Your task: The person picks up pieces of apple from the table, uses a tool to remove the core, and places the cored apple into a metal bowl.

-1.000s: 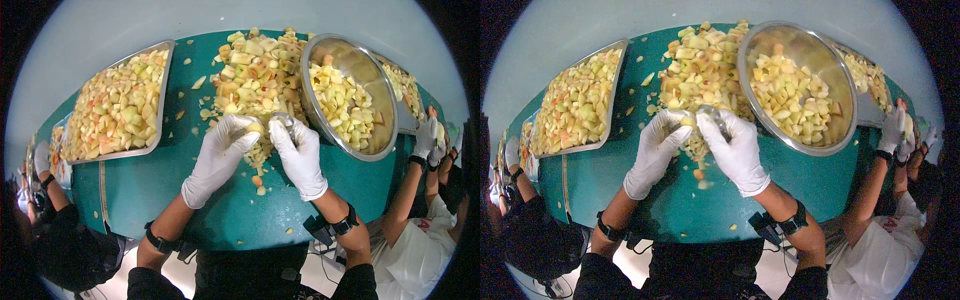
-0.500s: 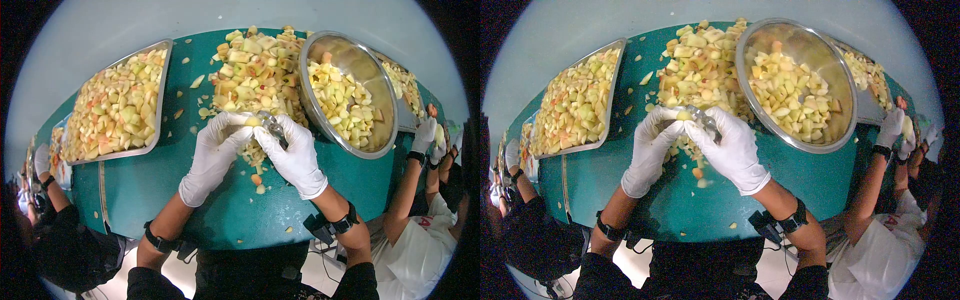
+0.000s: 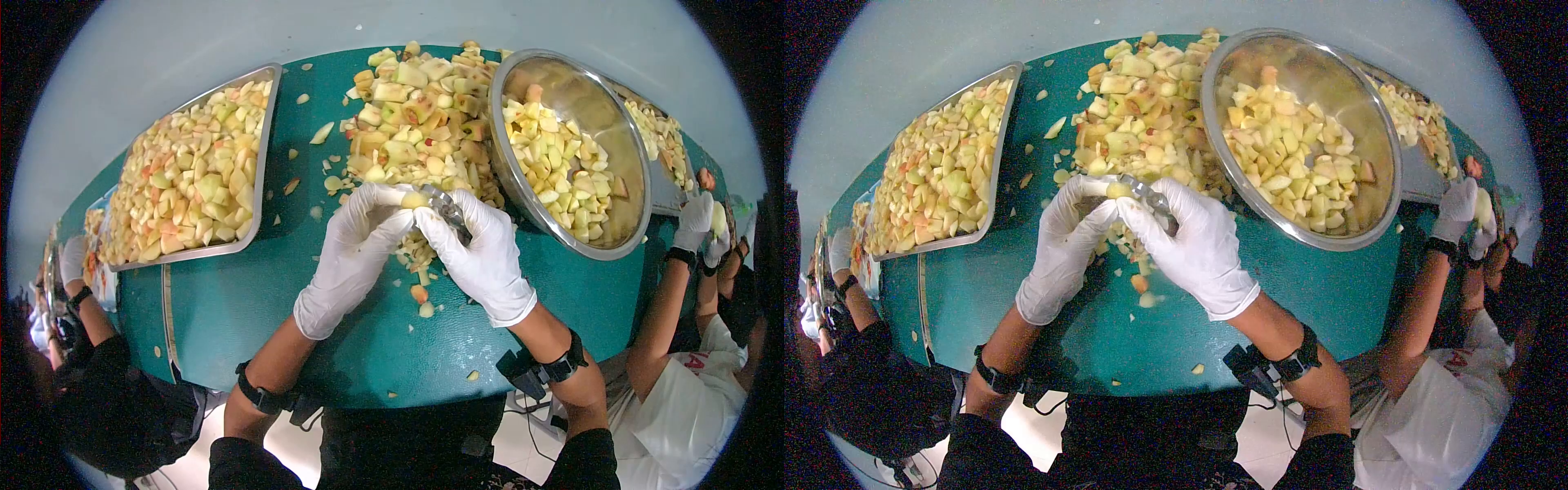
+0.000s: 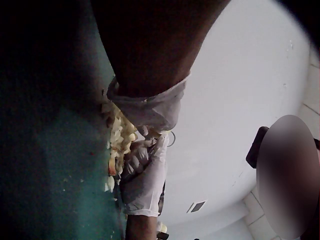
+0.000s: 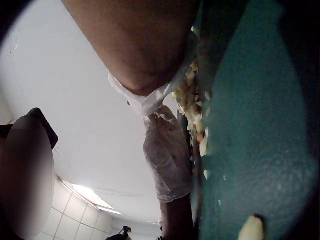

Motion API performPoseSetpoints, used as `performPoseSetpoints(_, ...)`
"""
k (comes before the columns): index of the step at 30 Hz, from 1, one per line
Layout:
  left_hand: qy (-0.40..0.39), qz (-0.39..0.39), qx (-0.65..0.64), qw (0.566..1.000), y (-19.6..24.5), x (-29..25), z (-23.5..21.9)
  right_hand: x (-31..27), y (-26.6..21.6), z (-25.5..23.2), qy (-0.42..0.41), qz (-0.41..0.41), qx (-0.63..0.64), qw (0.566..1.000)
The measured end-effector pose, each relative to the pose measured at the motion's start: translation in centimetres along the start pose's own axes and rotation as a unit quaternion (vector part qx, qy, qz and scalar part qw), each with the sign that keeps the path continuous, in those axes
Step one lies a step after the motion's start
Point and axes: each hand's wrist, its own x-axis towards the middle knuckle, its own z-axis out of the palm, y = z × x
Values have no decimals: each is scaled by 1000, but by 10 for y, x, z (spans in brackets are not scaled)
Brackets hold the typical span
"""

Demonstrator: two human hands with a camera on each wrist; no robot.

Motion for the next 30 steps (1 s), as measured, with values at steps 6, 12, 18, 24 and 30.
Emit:
performPoseSetpoints(6, -25, -5, -4, 1000, -3, 0, -4, -1, 0, 1, 23, -1, 19, 1000)
performPoseSetpoints(12, -33, -10, -23, 999, -7, -1, -6, -1, 2, 1, 11, 14, 13, 1000)
performPoseSetpoints(18, -32, -17, -33, 999, -2, 0, -5, 0, -1, 1, 12, -19, 35, 999)
performPoseSetpoints(24, -30, 53, 61, 996, -6, 4, -5, 0, -5, -2, -7, -2, 28, 1000)
performPoseSetpoints(30, -28, 56, 146, 987, -7, 5, -8, 2, -7, -5, -26, 10, -32, 999)
